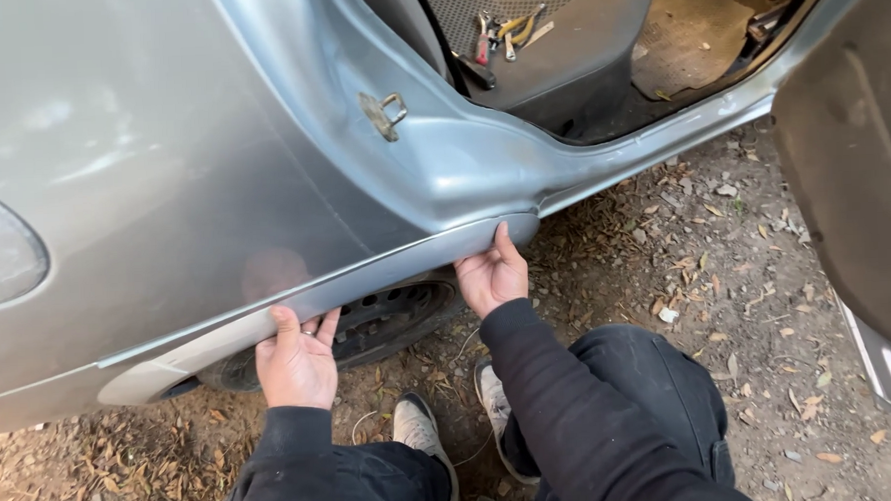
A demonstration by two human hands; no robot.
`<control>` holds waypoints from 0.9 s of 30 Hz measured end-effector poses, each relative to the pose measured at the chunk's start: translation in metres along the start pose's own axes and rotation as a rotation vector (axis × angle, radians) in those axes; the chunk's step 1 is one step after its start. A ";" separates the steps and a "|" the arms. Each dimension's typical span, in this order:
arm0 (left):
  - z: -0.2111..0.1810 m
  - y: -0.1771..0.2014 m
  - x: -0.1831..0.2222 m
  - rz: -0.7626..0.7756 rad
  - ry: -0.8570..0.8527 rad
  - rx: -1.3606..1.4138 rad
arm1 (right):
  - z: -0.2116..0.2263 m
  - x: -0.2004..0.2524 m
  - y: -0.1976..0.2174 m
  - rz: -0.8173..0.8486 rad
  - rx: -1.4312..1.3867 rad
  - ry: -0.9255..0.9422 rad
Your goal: Aligning and installing a plastic wheel arch trim piece onto the rear quarter panel of a car.
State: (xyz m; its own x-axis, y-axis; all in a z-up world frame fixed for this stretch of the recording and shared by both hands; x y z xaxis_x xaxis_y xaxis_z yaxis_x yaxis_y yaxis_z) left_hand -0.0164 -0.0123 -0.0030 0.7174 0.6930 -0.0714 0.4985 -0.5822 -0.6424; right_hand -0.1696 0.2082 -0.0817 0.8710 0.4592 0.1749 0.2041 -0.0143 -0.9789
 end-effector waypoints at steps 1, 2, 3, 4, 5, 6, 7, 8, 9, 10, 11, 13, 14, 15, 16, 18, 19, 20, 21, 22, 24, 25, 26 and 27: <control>0.003 0.004 -0.001 -0.005 -0.007 -0.001 | 0.000 -0.001 0.002 0.001 0.001 -0.009; 0.006 0.009 -0.003 0.012 -0.009 0.004 | 0.000 -0.003 0.004 0.003 0.022 -0.016; 0.009 0.014 -0.003 0.025 -0.011 0.010 | -0.001 -0.003 0.007 0.004 0.045 -0.026; 0.008 0.014 -0.002 0.017 -0.019 0.009 | -0.001 -0.005 0.010 0.003 0.047 -0.037; 0.008 0.012 -0.003 0.016 -0.010 0.013 | 0.001 -0.006 0.012 -0.013 0.071 -0.002; 0.009 0.011 -0.003 0.016 -0.002 0.018 | 0.004 -0.008 0.015 -0.029 0.094 0.032; 0.006 0.008 -0.001 0.004 -0.010 0.019 | 0.003 -0.008 0.016 -0.031 0.099 0.019; 0.004 0.005 0.000 -0.007 0.004 0.030 | 0.003 -0.008 0.018 -0.035 0.113 0.044; 0.003 0.000 0.000 -0.013 0.021 0.042 | 0.005 -0.009 0.019 -0.037 0.126 0.075; 0.003 0.000 0.000 -0.019 0.016 0.044 | 0.005 -0.009 0.018 -0.037 0.130 0.067; 0.003 -0.002 0.000 -0.012 0.018 0.043 | 0.004 -0.009 0.018 -0.034 0.144 0.076; 0.001 -0.009 0.002 -0.010 0.015 0.044 | 0.006 -0.010 0.016 -0.030 0.160 0.078; -0.001 -0.015 0.003 -0.011 0.024 -0.017 | 0.008 -0.010 0.016 -0.053 0.142 0.082; -0.005 -0.020 0.005 -0.017 0.028 -0.079 | 0.007 -0.011 0.016 -0.074 0.125 0.080; -0.007 -0.028 0.012 -0.026 0.018 -0.078 | 0.008 -0.012 0.016 -0.072 0.128 0.066; -0.011 -0.041 0.028 0.034 0.097 -0.472 | 0.010 -0.012 0.018 -0.080 0.174 0.079; -0.002 -0.040 0.038 0.024 0.092 -0.472 | 0.008 -0.010 0.015 -0.080 0.176 0.068; 0.006 -0.043 0.048 0.209 -0.032 -0.748 | 0.007 -0.009 0.012 -0.080 0.172 0.074; 0.015 -0.047 0.056 0.400 -0.161 -1.019 | 0.007 -0.009 0.008 -0.077 0.166 0.083; 0.017 -0.054 0.058 0.394 -0.166 -1.021 | 0.005 -0.010 0.005 -0.073 0.167 0.077; 0.027 -0.070 0.069 0.605 -0.005 -0.851 | 0.005 -0.007 0.005 -0.134 0.159 0.106; 0.042 -0.068 0.063 0.613 0.001 -0.848 | 0.008 -0.008 0.010 -0.138 0.159 0.116; 0.059 -0.065 0.057 0.455 0.103 -0.559 | 0.011 -0.010 0.015 -0.120 0.152 0.094; 0.076 -0.063 0.052 0.292 0.198 -0.269 | 0.015 -0.012 0.020 -0.099 0.147 0.071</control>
State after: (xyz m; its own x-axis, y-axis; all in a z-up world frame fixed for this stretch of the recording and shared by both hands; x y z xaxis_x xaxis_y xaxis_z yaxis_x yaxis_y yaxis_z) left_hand -0.0475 0.0923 -0.0243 0.9133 0.4033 -0.0566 0.3508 -0.8496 -0.3938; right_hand -0.1828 0.2152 -0.1046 0.8804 0.3878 0.2729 0.2273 0.1599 -0.9606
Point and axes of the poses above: each hand's wrist, its own x-axis away from the middle knuckle, its own y-axis out of the back of the hand, z = x × y, the point moved 2 cm from there along -x, towards the middle knuckle, and after that the axes turned 14 degrees about -y, right-handed, at the moved point
